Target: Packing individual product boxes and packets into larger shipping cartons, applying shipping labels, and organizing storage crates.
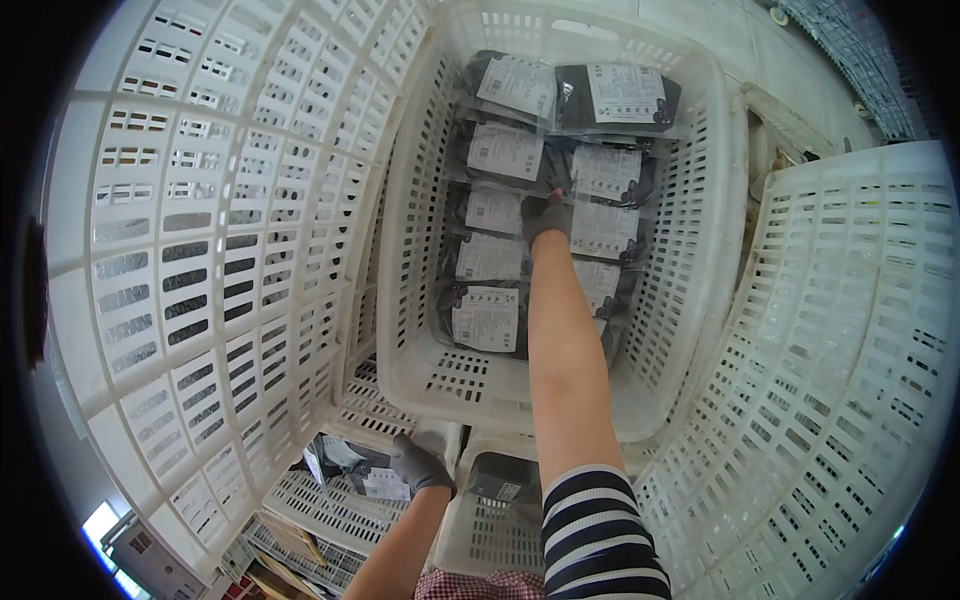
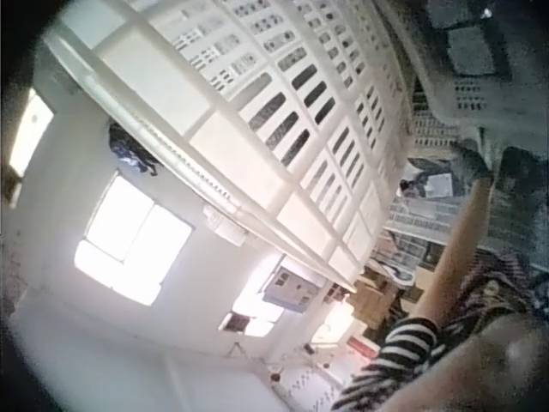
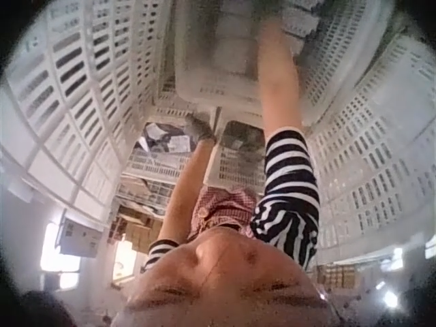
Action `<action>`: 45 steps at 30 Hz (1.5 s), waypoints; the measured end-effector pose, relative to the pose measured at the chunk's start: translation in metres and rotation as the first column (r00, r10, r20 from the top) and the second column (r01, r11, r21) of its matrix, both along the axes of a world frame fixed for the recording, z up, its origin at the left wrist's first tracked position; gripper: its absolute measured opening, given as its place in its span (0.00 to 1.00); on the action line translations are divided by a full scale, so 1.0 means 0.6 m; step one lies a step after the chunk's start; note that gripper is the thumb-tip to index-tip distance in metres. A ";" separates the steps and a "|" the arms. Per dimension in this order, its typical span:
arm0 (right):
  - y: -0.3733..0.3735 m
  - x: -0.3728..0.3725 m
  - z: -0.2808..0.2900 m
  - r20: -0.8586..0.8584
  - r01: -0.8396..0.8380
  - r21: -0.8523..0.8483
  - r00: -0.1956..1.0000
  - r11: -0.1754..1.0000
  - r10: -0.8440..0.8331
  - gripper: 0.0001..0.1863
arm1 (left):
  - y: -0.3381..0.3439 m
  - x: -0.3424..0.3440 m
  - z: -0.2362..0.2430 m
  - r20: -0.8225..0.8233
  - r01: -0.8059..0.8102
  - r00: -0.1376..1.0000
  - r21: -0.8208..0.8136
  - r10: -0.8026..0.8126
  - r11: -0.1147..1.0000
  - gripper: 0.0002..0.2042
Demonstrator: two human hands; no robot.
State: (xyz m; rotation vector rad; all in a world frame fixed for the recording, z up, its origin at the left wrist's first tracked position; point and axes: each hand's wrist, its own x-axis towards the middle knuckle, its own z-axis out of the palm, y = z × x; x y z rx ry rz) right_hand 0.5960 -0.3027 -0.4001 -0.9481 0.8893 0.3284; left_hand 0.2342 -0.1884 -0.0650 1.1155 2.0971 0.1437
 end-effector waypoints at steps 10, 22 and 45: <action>0.049 -0.023 0.240 -0.177 -0.146 -0.257 0.979 0.955 0.102 0.24 | 0.001 0.004 0.012 -0.033 0.034 0.999 0.014 -0.033 0.999 0.28; 0.027 -0.318 0.722 0.270 -0.007 -0.260 0.960 0.966 0.080 0.13 | 0.005 0.016 0.026 -0.393 0.102 0.911 -0.086 -0.128 0.991 0.27; -0.117 0.047 0.262 0.242 -0.364 -0.812 0.499 0.455 0.832 0.17 | -0.040 0.058 0.054 -0.091 0.095 0.991 -0.030 -0.098 0.995 0.28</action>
